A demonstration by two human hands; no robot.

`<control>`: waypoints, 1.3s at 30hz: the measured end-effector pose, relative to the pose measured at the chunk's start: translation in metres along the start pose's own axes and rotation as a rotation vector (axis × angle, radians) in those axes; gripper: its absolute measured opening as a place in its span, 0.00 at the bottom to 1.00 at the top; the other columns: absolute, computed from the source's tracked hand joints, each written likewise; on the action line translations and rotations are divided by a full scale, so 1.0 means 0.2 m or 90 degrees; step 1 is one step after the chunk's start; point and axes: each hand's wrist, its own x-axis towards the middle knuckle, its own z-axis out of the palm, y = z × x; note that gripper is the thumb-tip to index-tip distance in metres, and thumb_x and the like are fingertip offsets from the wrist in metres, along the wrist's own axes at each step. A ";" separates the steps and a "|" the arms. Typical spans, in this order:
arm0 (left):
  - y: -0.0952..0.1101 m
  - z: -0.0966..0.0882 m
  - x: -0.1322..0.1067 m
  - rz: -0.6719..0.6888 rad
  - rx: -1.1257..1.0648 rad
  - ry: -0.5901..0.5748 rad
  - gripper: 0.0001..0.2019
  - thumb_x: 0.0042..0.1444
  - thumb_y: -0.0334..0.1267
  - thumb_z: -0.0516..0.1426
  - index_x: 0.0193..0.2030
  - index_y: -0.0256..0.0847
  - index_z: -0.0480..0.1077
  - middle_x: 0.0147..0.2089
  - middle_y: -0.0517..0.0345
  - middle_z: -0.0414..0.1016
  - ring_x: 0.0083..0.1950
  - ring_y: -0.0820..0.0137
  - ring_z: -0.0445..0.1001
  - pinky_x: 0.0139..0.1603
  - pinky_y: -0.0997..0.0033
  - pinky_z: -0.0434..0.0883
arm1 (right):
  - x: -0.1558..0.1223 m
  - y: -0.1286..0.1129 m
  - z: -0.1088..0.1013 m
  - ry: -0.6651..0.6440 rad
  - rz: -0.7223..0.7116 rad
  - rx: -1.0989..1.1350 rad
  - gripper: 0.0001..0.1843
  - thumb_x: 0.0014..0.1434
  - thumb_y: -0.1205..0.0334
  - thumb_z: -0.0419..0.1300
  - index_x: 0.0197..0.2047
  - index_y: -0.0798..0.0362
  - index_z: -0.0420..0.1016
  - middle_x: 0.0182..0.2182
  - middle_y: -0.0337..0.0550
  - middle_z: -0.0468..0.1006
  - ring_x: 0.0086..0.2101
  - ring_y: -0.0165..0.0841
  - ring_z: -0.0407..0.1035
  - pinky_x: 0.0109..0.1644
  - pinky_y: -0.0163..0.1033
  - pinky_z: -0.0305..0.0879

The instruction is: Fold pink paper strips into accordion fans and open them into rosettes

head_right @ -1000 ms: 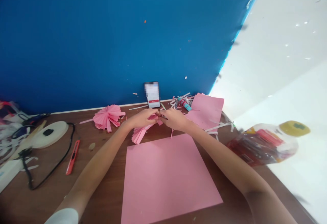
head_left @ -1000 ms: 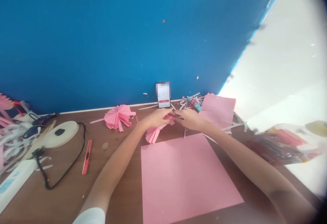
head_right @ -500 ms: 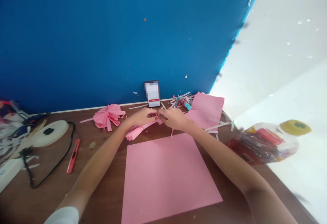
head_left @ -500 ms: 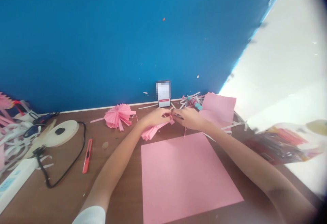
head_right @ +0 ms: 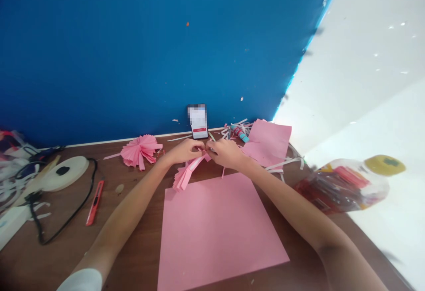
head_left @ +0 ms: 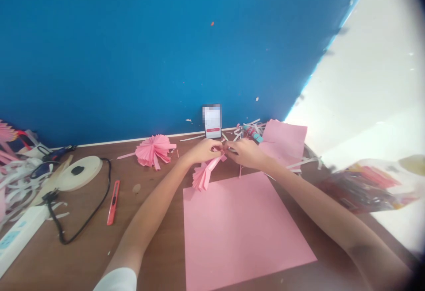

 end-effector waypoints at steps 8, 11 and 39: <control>-0.04 0.00 0.01 -0.021 -0.064 -0.032 0.09 0.51 0.35 0.53 0.31 0.35 0.75 0.30 0.58 0.75 0.31 0.73 0.68 0.31 0.75 0.61 | 0.00 0.01 0.02 0.060 -0.146 -0.009 0.11 0.61 0.63 0.51 0.33 0.52 0.73 0.29 0.41 0.76 0.27 0.29 0.66 0.29 0.36 0.43; -0.06 -0.02 0.01 -0.028 -0.151 -0.072 0.10 0.51 0.36 0.55 0.34 0.35 0.76 0.32 0.57 0.75 0.32 0.73 0.69 0.33 0.75 0.63 | 0.00 0.03 0.03 0.133 -0.267 -0.024 0.12 0.63 0.63 0.50 0.31 0.53 0.73 0.26 0.41 0.74 0.27 0.28 0.64 0.30 0.36 0.45; -0.27 0.13 0.11 -0.071 -0.540 0.375 0.15 0.51 0.46 0.60 0.39 0.37 0.71 0.39 0.56 0.74 0.36 0.75 0.71 0.36 0.77 0.68 | 0.04 -0.04 0.12 0.236 0.326 0.713 0.31 0.59 0.48 0.50 0.62 0.48 0.47 0.30 0.35 0.74 0.17 0.26 0.60 0.24 0.35 0.61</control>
